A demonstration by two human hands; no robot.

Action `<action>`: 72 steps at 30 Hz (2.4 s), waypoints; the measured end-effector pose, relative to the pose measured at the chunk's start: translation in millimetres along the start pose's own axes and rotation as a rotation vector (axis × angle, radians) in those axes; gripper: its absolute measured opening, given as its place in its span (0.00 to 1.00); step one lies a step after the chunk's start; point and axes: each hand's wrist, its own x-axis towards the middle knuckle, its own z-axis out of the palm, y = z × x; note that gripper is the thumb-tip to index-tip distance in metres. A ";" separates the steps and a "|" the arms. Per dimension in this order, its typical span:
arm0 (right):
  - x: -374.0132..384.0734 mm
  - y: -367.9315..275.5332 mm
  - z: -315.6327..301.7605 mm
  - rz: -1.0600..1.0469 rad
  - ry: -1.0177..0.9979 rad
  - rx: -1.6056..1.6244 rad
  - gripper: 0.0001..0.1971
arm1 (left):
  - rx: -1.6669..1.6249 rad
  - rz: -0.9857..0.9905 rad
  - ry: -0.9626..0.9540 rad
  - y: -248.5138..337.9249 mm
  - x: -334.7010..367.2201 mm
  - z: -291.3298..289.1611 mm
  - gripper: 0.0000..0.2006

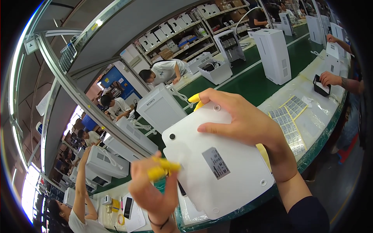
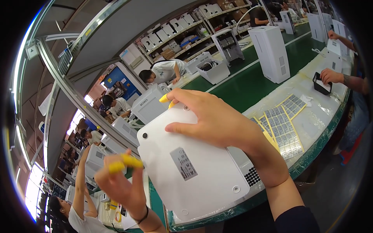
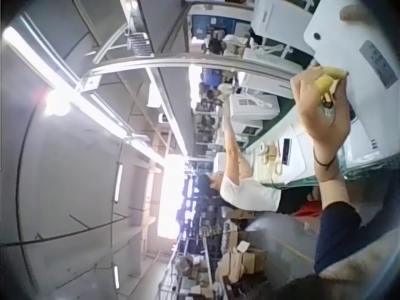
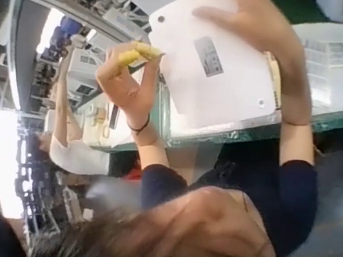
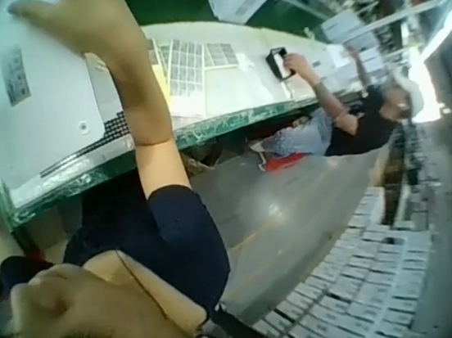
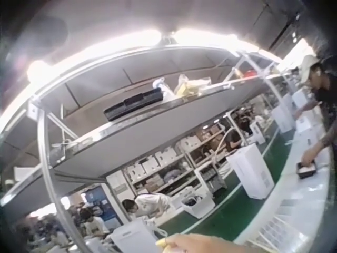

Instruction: Applying labels and small yellow components to white appliance housings on a factory assembly line.

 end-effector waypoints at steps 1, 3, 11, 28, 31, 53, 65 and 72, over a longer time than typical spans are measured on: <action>2.2 2.2 0.2 0.022 -0.005 0.057 0.24 | -0.033 0.007 -0.163 15.7 -2.6 -12.9 0.23; 9.7 -5.7 7.9 -0.025 -0.012 0.091 0.24 | -0.064 -0.187 -0.280 56.9 -18.5 -42.5 0.16; 14.4 4.3 0.5 0.023 0.008 0.084 0.23 | 0.062 -0.461 -0.348 78.9 -24.5 -16.5 0.13; 23.9 9.5 5.2 0.061 0.040 -0.035 0.25 | 0.294 0.058 -0.225 68.3 -31.1 -12.6 0.09; 24.8 11.7 5.3 0.060 0.042 -0.032 0.24 | 0.529 0.207 -0.237 72.4 -37.4 -15.7 0.06; 17.5 7.0 -5.8 0.155 0.006 0.112 0.21 | -0.972 -0.836 0.075 -43.1 32.8 52.4 0.25; 11.1 8.1 2.7 0.104 0.080 0.372 0.16 | -0.966 -0.660 0.146 -50.1 32.5 55.8 0.28; -23.0 77.6 23.0 0.124 0.514 0.460 0.11 | -0.767 -0.811 0.033 -130.8 25.9 48.0 0.22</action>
